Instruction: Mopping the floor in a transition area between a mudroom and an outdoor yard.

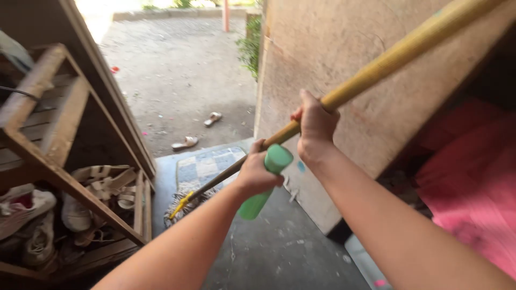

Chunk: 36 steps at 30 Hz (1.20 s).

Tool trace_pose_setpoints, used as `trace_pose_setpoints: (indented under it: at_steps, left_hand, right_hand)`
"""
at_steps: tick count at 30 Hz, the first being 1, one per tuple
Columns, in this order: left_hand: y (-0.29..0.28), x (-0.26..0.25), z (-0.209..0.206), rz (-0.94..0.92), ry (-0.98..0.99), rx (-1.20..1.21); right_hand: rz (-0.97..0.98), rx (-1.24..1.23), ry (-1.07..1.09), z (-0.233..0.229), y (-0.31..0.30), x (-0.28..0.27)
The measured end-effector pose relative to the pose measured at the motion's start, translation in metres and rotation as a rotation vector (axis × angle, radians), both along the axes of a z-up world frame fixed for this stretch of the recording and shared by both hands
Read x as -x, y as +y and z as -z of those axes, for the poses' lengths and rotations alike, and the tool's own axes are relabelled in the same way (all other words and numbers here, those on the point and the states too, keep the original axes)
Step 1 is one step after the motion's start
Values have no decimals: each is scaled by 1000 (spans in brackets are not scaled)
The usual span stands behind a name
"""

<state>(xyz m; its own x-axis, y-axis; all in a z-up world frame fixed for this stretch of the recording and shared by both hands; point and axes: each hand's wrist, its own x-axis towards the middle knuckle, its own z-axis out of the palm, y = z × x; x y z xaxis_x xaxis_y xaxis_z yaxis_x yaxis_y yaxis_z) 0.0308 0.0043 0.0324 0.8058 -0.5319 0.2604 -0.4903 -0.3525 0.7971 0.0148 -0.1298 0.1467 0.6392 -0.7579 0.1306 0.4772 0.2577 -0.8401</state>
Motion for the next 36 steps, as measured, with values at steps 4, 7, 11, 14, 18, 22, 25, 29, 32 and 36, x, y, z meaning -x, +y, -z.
trace_pose_setpoints:
  at_steps: [4, 7, 11, 14, 18, 22, 25, 29, 32, 36]
  left_hand:
    - [15, -37, -43, -66, 44, -91]
    - [27, -57, -63, -157, 48, -69]
    - [46, -96, -79, -330, 211, 119]
    - [64, -125, -83, -427, 149, 108]
    - [90, -118, -106, -446, 254, 206]
    - [109, -135, -112, -623, 127, 164]
    - [126, -164, -119, -675, 191, 279]
    - [152, -229, -116, -701, 141, 323]
    - [168, -273, -126, -680, 127, 283]
    - [175, -302, -153, -637, 235, 252]
  right_hand:
    - [-131, 205, 50, -6, 0, -42]
    - [-379, 492, 91, 0, -4, -73]
    - [-590, 724, 288, -8, 11, -85]
    - [-724, 737, 420, -14, 27, -81]
    - [-935, 692, 500, -6, 54, -91]
    - [-1004, 713, 452, 5, 76, -148]
    - [-991, 807, 455, 5, 101, -196]
    - [-969, 955, 460, 11, 131, -267]
    - [-1015, 1069, 423, 0, 150, -312]
    - [-1165, 1103, 399, -14, 163, -353]
